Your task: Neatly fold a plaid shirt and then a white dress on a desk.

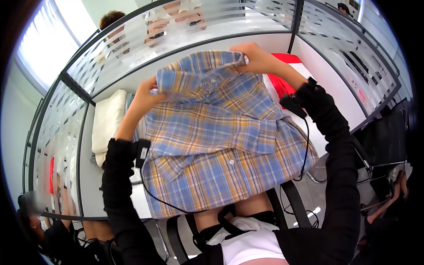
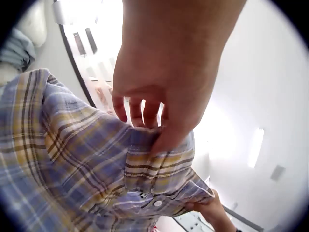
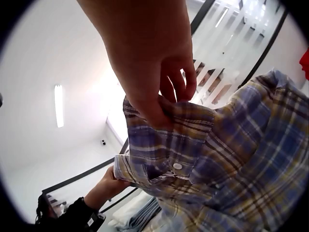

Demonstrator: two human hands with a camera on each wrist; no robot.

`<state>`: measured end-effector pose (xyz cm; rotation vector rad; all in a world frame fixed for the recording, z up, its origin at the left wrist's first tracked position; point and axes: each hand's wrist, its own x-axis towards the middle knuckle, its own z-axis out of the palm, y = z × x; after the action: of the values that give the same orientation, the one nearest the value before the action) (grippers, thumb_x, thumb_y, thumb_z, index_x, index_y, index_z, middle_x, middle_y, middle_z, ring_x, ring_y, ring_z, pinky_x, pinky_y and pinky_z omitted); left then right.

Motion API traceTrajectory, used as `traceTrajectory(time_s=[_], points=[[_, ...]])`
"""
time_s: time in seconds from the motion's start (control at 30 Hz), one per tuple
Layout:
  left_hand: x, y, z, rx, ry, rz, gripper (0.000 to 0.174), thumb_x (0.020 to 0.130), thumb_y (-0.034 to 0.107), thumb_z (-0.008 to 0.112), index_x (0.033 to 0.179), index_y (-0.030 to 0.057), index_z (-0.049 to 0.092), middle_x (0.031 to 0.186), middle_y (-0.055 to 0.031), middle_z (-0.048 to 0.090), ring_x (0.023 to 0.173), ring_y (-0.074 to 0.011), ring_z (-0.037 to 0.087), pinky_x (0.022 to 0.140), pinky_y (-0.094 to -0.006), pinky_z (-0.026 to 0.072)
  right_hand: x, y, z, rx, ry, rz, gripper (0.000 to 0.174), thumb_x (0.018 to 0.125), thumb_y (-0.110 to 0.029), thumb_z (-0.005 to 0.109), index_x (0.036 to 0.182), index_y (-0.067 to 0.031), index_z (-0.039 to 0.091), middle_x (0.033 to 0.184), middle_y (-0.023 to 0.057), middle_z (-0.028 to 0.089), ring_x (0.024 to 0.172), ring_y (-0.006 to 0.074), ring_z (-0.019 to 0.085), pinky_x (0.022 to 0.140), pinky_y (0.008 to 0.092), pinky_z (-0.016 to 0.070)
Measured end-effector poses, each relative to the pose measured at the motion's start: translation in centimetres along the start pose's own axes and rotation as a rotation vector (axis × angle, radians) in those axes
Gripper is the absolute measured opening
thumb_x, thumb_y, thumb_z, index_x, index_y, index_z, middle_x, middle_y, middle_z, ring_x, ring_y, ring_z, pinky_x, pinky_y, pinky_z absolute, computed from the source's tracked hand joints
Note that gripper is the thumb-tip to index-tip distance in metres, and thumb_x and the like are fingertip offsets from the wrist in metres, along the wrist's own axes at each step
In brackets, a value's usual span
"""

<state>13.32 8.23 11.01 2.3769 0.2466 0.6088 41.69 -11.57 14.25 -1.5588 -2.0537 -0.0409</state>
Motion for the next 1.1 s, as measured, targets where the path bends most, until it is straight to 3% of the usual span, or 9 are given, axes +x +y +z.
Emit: traceTrajectory(time_s=[0.13,0.17,0.27,0.63,0.83,0.87,0.93,0.97,1.1], points=[[-6.9,6.2,2.2,0.461,-0.118,0.165,0.033,0.059,0.004,0.067,0.090,0.0041,0.055,0.089,-0.0121,0.053,0.089,-0.0299,0.050,0.081,-0.0378,0.0394,-4.9,-5.8,1.1,-0.216,-0.033,-0.115,0.034,0.058,-0.011,0.071,0.082,-0.0026,0.048,0.076,0.0110,0.051,0.073,0.0298,0.055,0.062,0.0359,0.0445],[-8.7,6.0,3.1,0.499,-0.086,0.339,0.027,0.058,0.003,0.065,0.083,0.0053,0.053,0.081,-0.0105,0.050,0.083,-0.0290,0.049,0.077,-0.0377,0.0389,-6.1,-6.9,1.7,-0.222,-0.059,-0.197,0.034,0.058,-0.013,0.071,0.081,-0.0039,0.048,0.076,0.0105,0.050,0.072,0.0290,0.055,0.062,0.0368,0.0448],[-12.2,7.1,5.7,0.499,-0.301,0.342,0.016,0.062,0.003,0.055,0.075,0.0067,0.048,0.076,-0.0069,0.047,0.076,-0.0261,0.049,0.072,-0.0355,0.0393,-10.0,-9.3,4.1,-0.268,-0.315,-0.201,0.032,0.057,-0.009,0.068,0.082,-0.0041,0.049,0.079,0.0090,0.052,0.074,0.0280,0.055,0.064,0.0373,0.0443],[-15.0,5.2,8.1,0.439,-0.349,0.261,0.019,0.064,0.006,0.059,0.081,0.0081,0.049,0.082,-0.0035,0.049,0.079,-0.0231,0.050,0.071,-0.0337,0.0394,-13.3,-8.7,7.4,-0.316,-0.544,-0.179,0.044,0.056,-0.010,0.073,0.093,-0.0045,0.051,0.088,0.0063,0.053,0.083,0.0241,0.055,0.068,0.0342,0.0454],[-15.9,5.3,8.7,0.560,-0.265,0.260,0.028,0.065,0.007,0.062,0.091,0.0084,0.054,0.111,-0.0116,0.046,0.106,-0.0288,0.044,0.089,-0.0444,0.0358,-14.3,-8.5,7.7,-0.290,-0.546,-0.054,0.053,0.058,-0.006,0.072,0.105,-0.0035,0.047,0.106,0.0141,0.046,0.093,0.0284,0.051,0.073,0.0378,0.0459],[-16.3,5.1,9.0,0.602,-0.268,0.107,0.043,0.065,0.010,0.066,0.106,0.0110,0.051,0.128,-0.0183,0.031,0.122,-0.0361,0.030,0.094,-0.0598,0.0253,-14.6,-8.5,8.2,-0.314,-0.511,0.038,0.058,0.059,-0.005,0.072,0.110,-0.0037,0.044,0.111,0.0158,0.042,0.096,0.0304,0.050,0.074,0.0405,0.0459],[-16.7,5.1,9.7,0.766,-0.187,-0.154,0.063,0.069,0.014,0.068,0.125,0.0181,0.039,0.135,-0.0225,0.019,0.128,-0.0438,0.017,0.090,-0.0698,0.0206,-15.1,-8.3,9.2,-0.361,-0.438,0.224,0.068,0.061,-0.004,0.071,0.120,-0.0040,0.038,0.122,0.0193,0.035,0.101,0.0346,0.047,0.077,0.0460,0.0460],[-16.7,4.7,9.7,0.717,-0.210,-0.241,0.067,0.071,0.016,0.067,0.129,0.0201,0.033,0.136,-0.0242,0.015,0.128,-0.0460,0.014,0.089,-0.0709,0.0208,-15.1,-8.4,9.4,-0.411,-0.479,0.289,0.080,0.067,-0.003,0.066,0.134,-0.0133,0.024,0.136,0.0222,0.020,0.116,0.0440,0.035,0.081,0.0589,0.0418],[-16.5,2.7,9.8,0.598,-0.337,-0.447,0.077,0.077,0.022,0.063,0.138,0.0254,0.017,0.139,-0.0296,0.004,0.127,-0.0519,0.005,0.086,-0.0730,0.0218,-14.7,-8.2,9.7,-0.413,-0.562,0.330,0.086,0.073,0.000,0.056,0.139,-0.0324,0.013,0.144,0.0213,0.001,0.128,0.0502,0.009,0.087,0.0678,0.0310]])
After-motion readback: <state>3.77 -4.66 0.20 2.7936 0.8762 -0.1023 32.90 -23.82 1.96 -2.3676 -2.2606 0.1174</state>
